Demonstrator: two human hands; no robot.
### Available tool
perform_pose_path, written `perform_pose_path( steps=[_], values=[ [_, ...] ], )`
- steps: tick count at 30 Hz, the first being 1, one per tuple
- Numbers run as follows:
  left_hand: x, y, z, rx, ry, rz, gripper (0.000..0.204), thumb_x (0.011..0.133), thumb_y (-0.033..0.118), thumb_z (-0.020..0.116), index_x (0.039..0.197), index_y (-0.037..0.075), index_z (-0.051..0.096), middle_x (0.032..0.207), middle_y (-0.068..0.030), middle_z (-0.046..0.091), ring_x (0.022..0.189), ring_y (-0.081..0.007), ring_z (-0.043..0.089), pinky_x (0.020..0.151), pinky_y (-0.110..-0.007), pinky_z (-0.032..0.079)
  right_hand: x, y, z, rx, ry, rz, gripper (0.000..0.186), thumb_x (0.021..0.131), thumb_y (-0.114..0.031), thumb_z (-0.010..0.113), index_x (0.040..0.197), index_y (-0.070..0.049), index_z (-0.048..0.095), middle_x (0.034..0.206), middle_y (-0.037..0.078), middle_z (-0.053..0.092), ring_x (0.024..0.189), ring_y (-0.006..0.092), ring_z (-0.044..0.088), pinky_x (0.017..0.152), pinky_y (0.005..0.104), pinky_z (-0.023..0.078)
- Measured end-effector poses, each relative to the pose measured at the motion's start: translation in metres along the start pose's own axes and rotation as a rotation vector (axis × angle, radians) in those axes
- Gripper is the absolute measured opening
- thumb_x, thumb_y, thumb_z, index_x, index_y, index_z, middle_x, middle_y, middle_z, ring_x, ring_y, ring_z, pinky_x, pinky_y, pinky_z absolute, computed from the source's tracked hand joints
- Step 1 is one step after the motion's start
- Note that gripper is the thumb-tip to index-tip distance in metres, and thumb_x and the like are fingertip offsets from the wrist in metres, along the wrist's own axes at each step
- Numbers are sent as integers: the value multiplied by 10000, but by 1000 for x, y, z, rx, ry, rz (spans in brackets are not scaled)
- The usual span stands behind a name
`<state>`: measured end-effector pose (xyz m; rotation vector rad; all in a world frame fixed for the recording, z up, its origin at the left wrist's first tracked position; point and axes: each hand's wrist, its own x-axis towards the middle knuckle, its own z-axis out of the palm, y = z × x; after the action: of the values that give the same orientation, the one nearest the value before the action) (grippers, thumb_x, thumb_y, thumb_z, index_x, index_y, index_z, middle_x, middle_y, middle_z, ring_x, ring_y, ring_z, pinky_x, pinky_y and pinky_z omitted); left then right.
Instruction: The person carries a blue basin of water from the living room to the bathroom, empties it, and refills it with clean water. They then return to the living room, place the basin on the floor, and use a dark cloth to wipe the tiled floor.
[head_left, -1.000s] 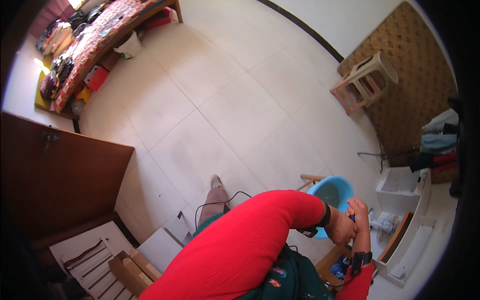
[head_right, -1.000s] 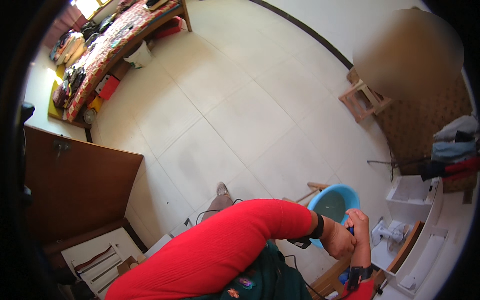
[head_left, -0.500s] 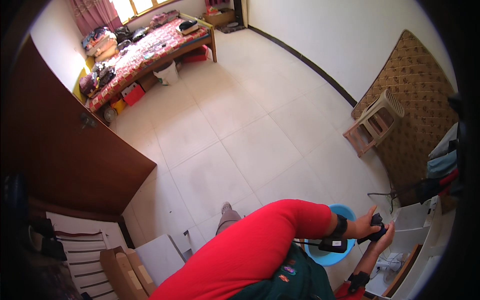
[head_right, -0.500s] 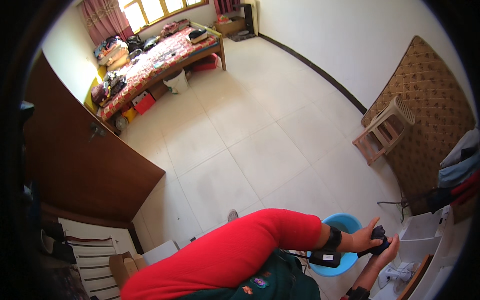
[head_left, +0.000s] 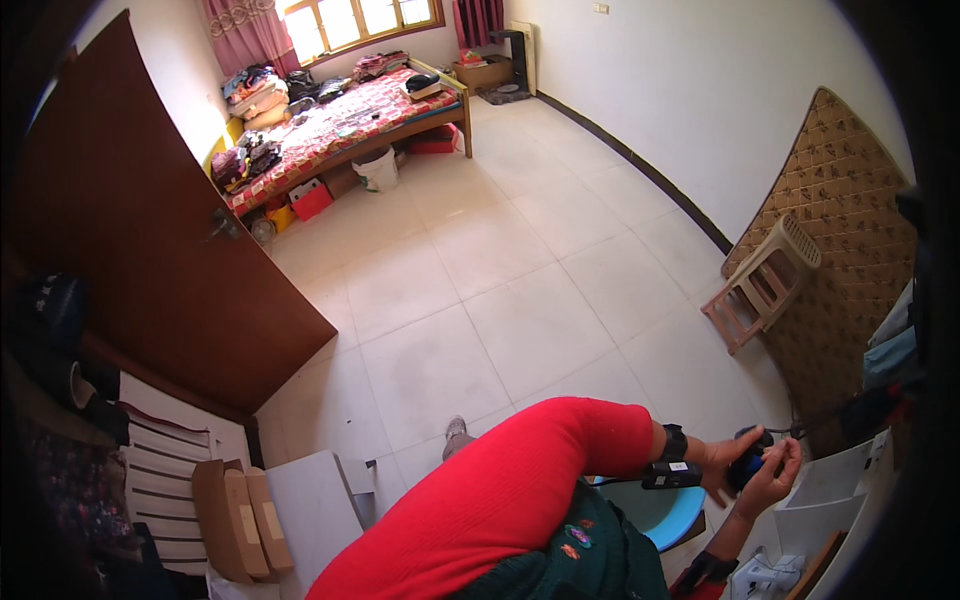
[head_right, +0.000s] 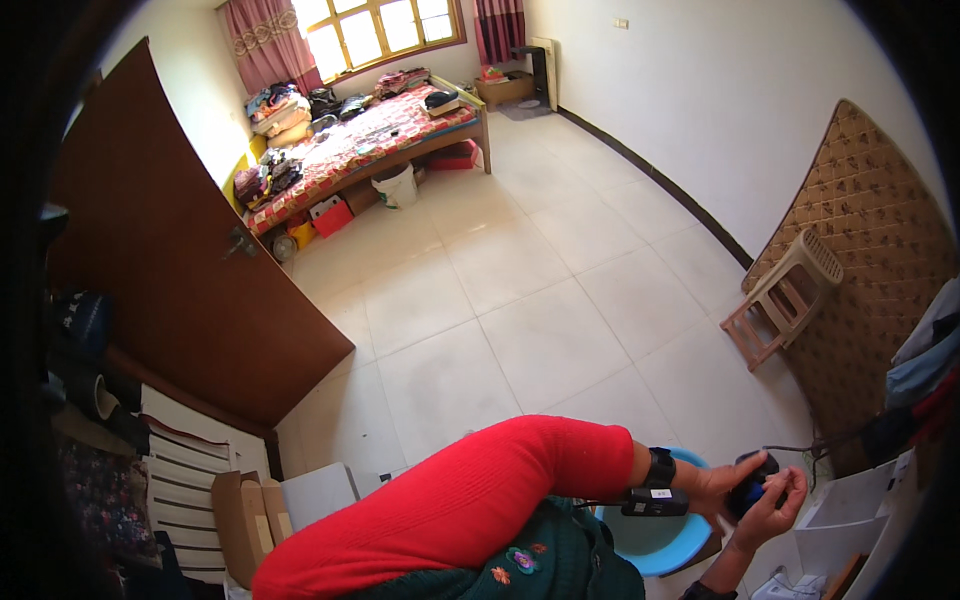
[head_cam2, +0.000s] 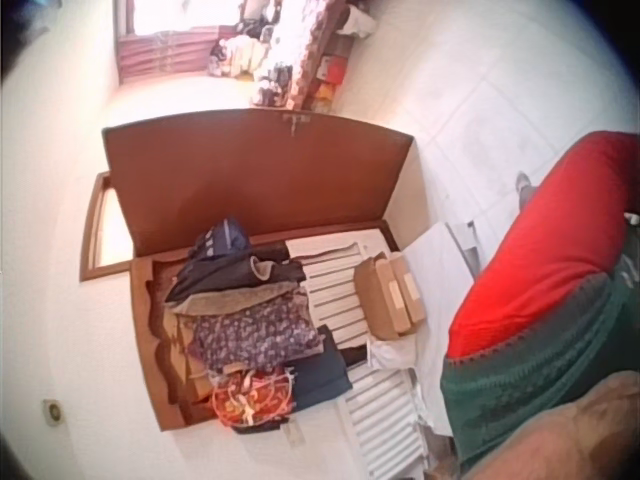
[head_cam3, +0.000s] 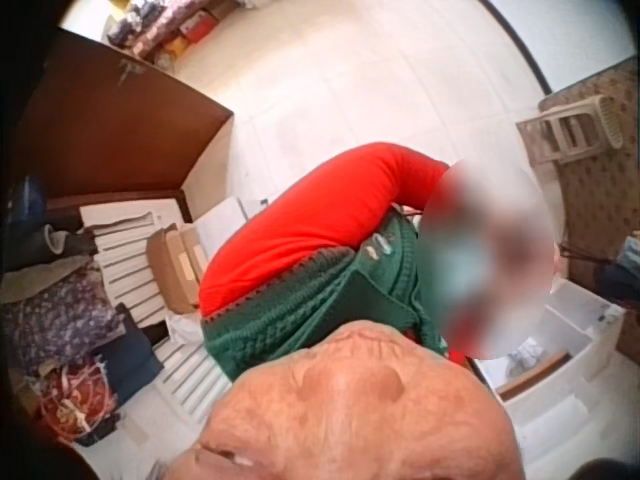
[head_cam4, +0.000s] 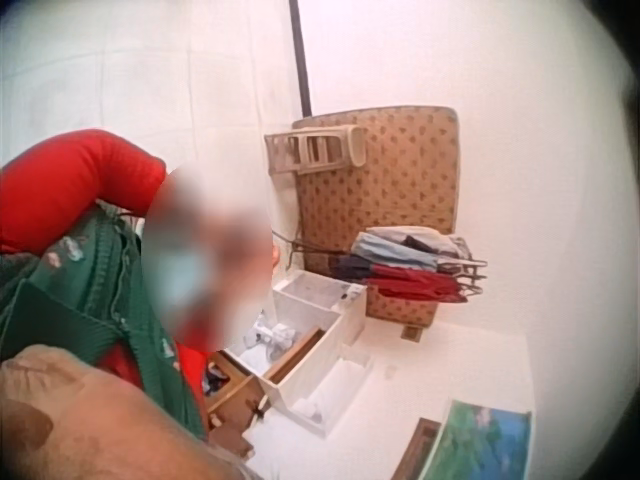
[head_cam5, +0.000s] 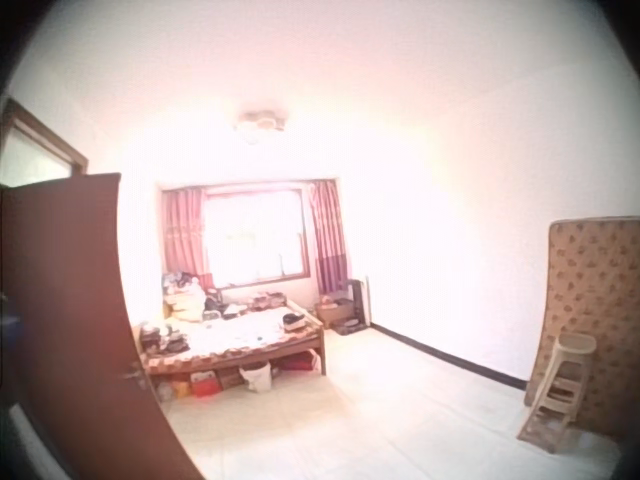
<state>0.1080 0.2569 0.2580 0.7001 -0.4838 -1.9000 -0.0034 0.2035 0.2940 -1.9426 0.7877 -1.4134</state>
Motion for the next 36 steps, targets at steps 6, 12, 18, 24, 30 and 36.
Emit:
perform_pose_path(
  steps=[6, 12, 18, 24, 30, 36],
  values=[
    [-9, 18, 25, -129, 194, 414, 441, 803, 382, 691, 1096, 86, 548, 1064, -83, 575, 986, -178, 557, 858, -316, 477, -1, 0, -4, 326, 160, 257, 211, 957, -153, 553, 1090, 8, 578, 798, 15, 524, 724, 106, 483, 731, 252, 444],
    [1, 18, 41, 228, 428, 475, 254, 791, 238, 640, 958, 57, 578, 844, -68, 596, 798, -172, 561, 696, -311, 471, 1, 9, -13, 583, 240, 386, 320, 971, -225, 504, 1170, 20, 557, 954, 90, 605, 941, 193, 596, 939, 309, 452],
    [11, -3, 47, 648, 539, 943, 199, 766, 138, 613, 920, 21, 570, 925, -146, 577, 878, -287, 566, 801, -370, 478, -13, 23, -18, 749, 227, 584, 339, 967, -288, 538, 1159, -10, 568, 1030, 67, 606, 1002, 178, 594, 927, 308, 451],
    [18, -13, 58, 1052, 260, 1270, 140, 749, 89, 685, 839, 22, 601, 871, -141, 588, 857, -351, 568, 816, -395, 476, -14, 5, -23, 1042, 210, 810, 251, 975, -281, 530, 993, -33, 563, 797, 4, 541, 766, 100, 550, 724, 244, 444],
    [25, -30, 71, 1396, -142, 1563, 216, 709, 222, 728, 645, 49, 617, 732, -147, 596, 746, -338, 584, 633, -505, 431, -31, -37, -52, 1251, -123, 857, 240, 977, -266, 520, 972, -28, 556, 722, -8, 515, 679, 87, 512, 651, 231, 419],
    [23, -58, 78, 1693, -633, 1365, 206, 785, 231, 620, 630, 101, 656, 724, -108, 633, 714, -287, 616, 616, -452, 456, -22, -17, -74, 983, -538, 1033, 232, 979, -251, 509, 951, -24, 549, 646, -20, 488, 592, 73, 473, 579, 217, 395]
  ],
)
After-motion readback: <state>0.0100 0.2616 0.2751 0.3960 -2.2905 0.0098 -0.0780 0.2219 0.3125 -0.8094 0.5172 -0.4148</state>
